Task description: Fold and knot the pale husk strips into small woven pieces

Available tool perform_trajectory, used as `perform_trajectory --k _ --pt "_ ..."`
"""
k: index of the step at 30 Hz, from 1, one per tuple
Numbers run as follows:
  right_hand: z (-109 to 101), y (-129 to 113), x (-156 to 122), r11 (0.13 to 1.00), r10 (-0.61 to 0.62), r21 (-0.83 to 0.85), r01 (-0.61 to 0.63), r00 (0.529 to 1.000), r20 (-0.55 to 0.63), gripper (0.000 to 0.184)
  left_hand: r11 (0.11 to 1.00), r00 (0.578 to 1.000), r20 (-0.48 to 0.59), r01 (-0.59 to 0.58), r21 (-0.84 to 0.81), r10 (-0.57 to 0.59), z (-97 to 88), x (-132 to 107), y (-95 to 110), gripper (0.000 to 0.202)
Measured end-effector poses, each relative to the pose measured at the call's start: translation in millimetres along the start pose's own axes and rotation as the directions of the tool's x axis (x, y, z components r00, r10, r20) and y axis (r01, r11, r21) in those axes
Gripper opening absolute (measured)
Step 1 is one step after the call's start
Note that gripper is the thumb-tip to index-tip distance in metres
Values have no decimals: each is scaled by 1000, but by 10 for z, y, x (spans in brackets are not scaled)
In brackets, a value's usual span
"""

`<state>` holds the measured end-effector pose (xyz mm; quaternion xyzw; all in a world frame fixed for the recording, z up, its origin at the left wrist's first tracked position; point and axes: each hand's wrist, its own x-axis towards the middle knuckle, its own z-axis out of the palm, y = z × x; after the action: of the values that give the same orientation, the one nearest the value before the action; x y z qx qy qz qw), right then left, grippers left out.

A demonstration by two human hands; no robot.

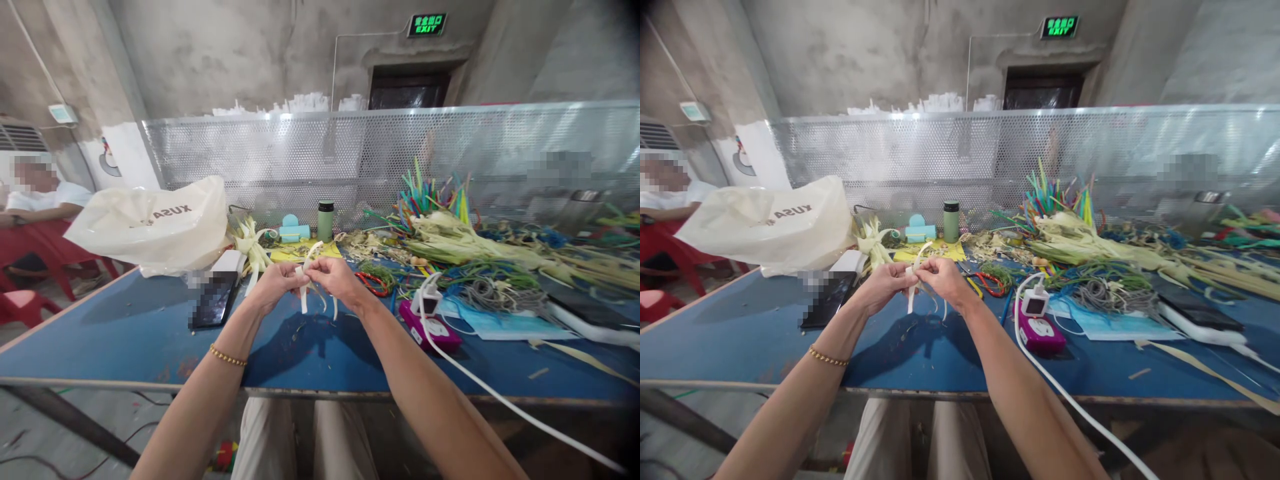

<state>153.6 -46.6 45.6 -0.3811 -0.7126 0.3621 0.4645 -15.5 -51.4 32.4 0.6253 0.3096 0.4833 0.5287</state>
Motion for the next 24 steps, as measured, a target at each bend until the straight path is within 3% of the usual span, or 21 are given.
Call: perform_trajectory --k 4,9,16,24 --pt "-8 -36 -25 995 73 65 -78 995 68 31 1000 1000 24 -1 12 1 -1 -8 1 47" --pt "3 -93 -51 987 113 106 -120 991 73 20 999 997 66 30 12 -31 1 -21 10 56" --pt "51 -29 -15 998 57 42 -53 993 -103 19 999 998 49 49 15 -50 24 -30 29 34" --pt "118 129 51 983 -111 -171 70 963 -245 19 990 1000 -1 26 142 -26 26 -23 17 32"
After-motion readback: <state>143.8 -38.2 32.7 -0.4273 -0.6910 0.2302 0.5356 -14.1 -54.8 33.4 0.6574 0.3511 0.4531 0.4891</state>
